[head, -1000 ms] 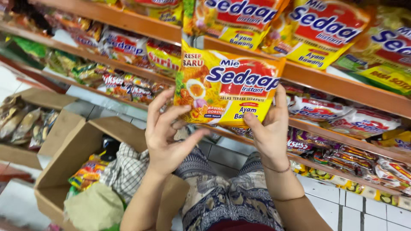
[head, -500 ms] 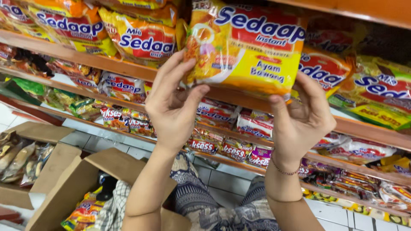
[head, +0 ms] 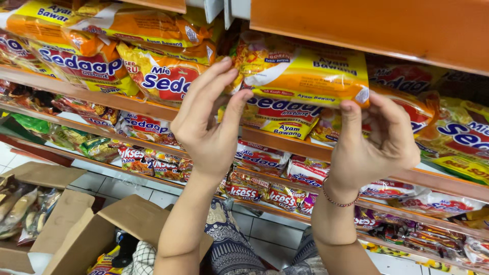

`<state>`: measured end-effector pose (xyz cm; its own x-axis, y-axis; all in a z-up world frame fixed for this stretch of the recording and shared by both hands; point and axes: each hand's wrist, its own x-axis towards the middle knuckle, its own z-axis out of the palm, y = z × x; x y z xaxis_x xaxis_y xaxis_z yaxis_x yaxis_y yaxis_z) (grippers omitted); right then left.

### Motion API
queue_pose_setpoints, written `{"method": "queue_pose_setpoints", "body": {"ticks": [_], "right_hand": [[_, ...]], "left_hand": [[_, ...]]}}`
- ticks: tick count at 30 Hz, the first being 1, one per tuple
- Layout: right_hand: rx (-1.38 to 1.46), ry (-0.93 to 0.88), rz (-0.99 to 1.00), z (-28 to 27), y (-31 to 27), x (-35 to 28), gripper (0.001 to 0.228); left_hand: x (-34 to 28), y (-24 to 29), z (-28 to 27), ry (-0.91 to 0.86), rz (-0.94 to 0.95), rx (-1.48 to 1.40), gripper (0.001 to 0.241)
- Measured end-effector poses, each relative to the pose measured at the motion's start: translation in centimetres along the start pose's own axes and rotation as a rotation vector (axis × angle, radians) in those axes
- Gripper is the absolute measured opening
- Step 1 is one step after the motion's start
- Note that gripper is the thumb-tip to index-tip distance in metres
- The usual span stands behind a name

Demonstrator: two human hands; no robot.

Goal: The person scans instant noodle packets with a barcode scanner, wipes them with a cloth, and organizes them onto a store shelf from a cardboard box on the floor.

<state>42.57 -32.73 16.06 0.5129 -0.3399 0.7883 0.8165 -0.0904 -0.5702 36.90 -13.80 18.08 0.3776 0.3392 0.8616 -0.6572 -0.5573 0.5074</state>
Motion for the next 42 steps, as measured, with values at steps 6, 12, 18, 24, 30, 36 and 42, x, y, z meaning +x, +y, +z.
{"method": "queue_pose_setpoints", "body": {"ticks": [6, 12, 18, 24, 30, 36, 42], "right_hand": [[-0.321, -0.065, -0.177, 0.8, -0.5, 1.0, 0.018], [-0.058, -0.009, -0.027, 1.6, -0.2, 1.0, 0.029], [-0.263, -0.061, -0.096, 1.6, -0.3, 1.2, 0.024], [-0.165, -0.160, -0.134, 0.6, -0.9, 0.0, 0.025], [-0.005, -0.308, -0.098, 0.2, -3.3, -5.0, 0.022], [0.216, -0.634, 0.009, 1.7, -6.7, -12.8, 0.012], [0.415, -1.035, 0.052, 4.5, -12.2, -21.3, 0.015]], "left_hand": [[1.0, -0.8, 0.3, 0.047, 0.117, 0.172, 0.030], [1.1, -1.5, 1.0, 0.118, 0.109, 0.164, 0.025], [1.0, -1.6, 1.0, 0.114, 0.214, 0.282, 0.026], [-1.0, 0.8, -1.3, 0.060, 0.233, 0.283, 0.027], [-6.3, 5.7, -6.5, -0.135, 0.251, 0.314, 0.029], [-12.8, 10.0, -13.6, -0.162, 0.130, 0.492, 0.025], [-20.7, 13.7, -22.1, 0.001, -0.215, 0.761, 0.022]]}}
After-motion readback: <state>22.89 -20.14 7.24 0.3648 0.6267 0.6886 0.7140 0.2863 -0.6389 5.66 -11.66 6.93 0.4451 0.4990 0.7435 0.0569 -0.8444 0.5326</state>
